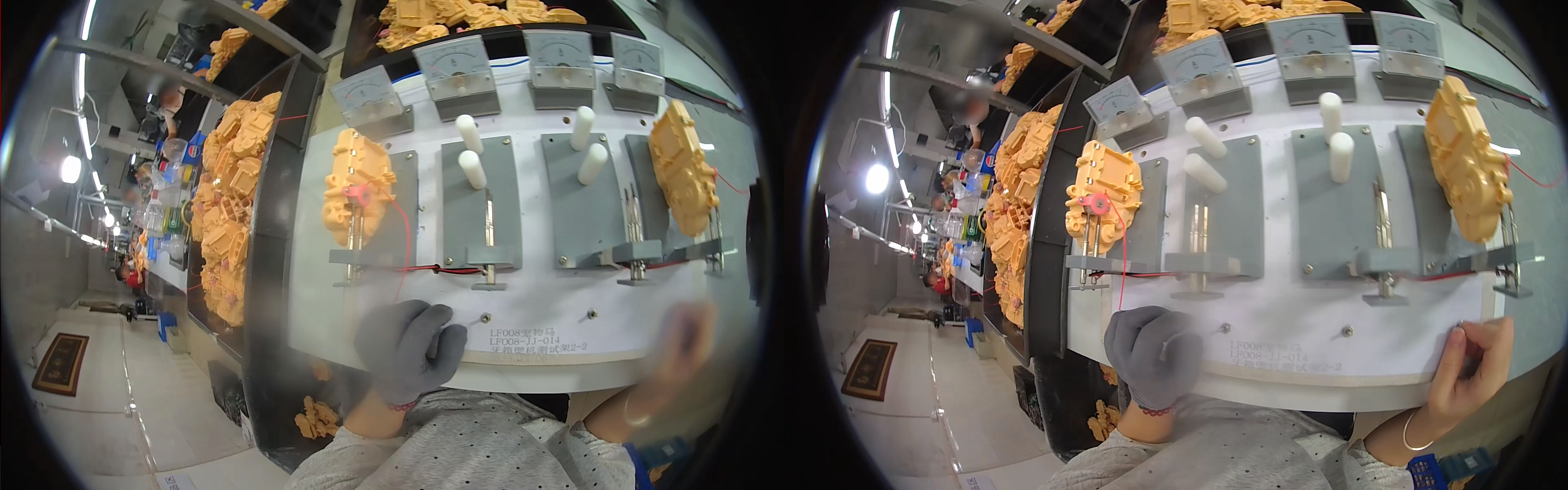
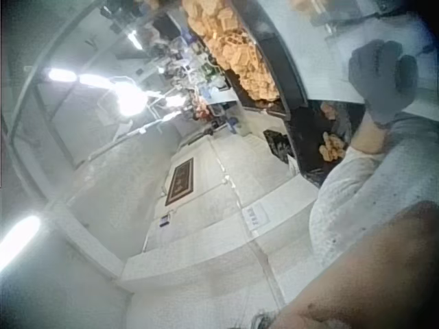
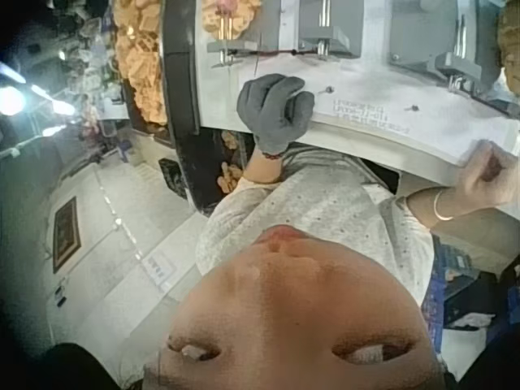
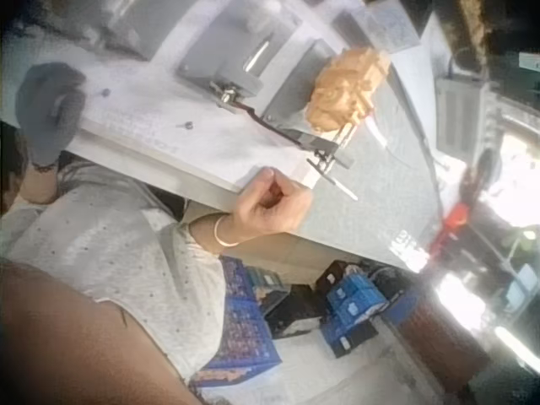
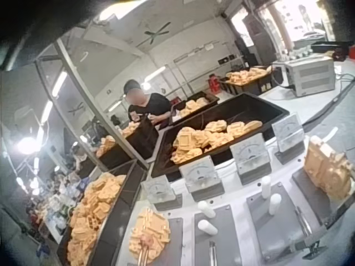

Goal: Testing electronic component assemblies using a specialized testing jig at a factory station.

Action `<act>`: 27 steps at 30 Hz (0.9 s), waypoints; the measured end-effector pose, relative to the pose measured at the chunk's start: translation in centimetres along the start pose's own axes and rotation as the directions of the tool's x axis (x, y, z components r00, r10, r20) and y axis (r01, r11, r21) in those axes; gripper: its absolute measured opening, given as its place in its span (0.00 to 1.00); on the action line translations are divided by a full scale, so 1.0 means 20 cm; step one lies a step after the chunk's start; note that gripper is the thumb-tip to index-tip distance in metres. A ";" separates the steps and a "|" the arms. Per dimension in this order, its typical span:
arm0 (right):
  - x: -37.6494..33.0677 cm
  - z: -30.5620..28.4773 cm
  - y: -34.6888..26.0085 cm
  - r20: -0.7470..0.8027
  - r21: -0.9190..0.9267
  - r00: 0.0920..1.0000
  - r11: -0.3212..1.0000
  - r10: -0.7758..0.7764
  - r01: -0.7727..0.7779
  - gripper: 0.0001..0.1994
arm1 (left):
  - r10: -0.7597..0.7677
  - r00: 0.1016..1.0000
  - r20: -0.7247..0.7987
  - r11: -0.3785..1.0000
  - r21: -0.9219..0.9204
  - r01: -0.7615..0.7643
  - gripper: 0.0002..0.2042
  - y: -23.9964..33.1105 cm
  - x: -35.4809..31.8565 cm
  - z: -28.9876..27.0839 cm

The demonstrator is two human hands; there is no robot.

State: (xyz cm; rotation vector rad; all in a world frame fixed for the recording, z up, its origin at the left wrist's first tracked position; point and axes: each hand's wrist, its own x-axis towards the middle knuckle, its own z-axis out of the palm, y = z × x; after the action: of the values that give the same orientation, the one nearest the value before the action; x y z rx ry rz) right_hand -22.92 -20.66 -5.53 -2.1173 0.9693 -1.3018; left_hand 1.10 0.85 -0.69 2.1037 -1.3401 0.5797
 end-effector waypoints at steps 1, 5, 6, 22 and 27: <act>0.01 0.00 -0.02 0.012 0.002 1.000 1.000 -0.003 0.003 0.02 | 0.001 1.000 -0.005 1.000 0.008 -0.001 0.11 -0.01 0.00 0.00; 0.10 -0.01 -0.11 0.094 -0.003 0.995 0.999 -0.042 0.042 0.01 | -0.049 0.998 0.027 0.997 0.058 0.047 0.09 0.04 -0.01 -0.01; 0.10 -0.02 -0.12 0.080 -0.017 0.996 0.999 -0.042 0.044 0.01 | -0.059 0.998 0.025 0.995 0.076 0.057 0.09 0.05 -0.01 -0.01; 0.28 0.12 -0.27 -0.125 0.359 0.992 0.930 -0.028 0.072 0.17 | 0.441 0.622 0.647 0.893 -0.389 -0.228 0.17 0.57 1.00 0.25; 0.23 0.08 -0.19 -0.163 0.461 0.980 0.869 -0.115 0.178 0.16 | 0.843 0.372 0.388 0.506 -0.342 -0.791 0.17 0.55 1.09 0.52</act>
State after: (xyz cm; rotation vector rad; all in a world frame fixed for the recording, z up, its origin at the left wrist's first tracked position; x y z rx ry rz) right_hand -18.90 -21.83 -1.00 -1.7639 0.4695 -1.5806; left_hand 0.41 -24.19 7.81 1.3702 -2.7333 0.2718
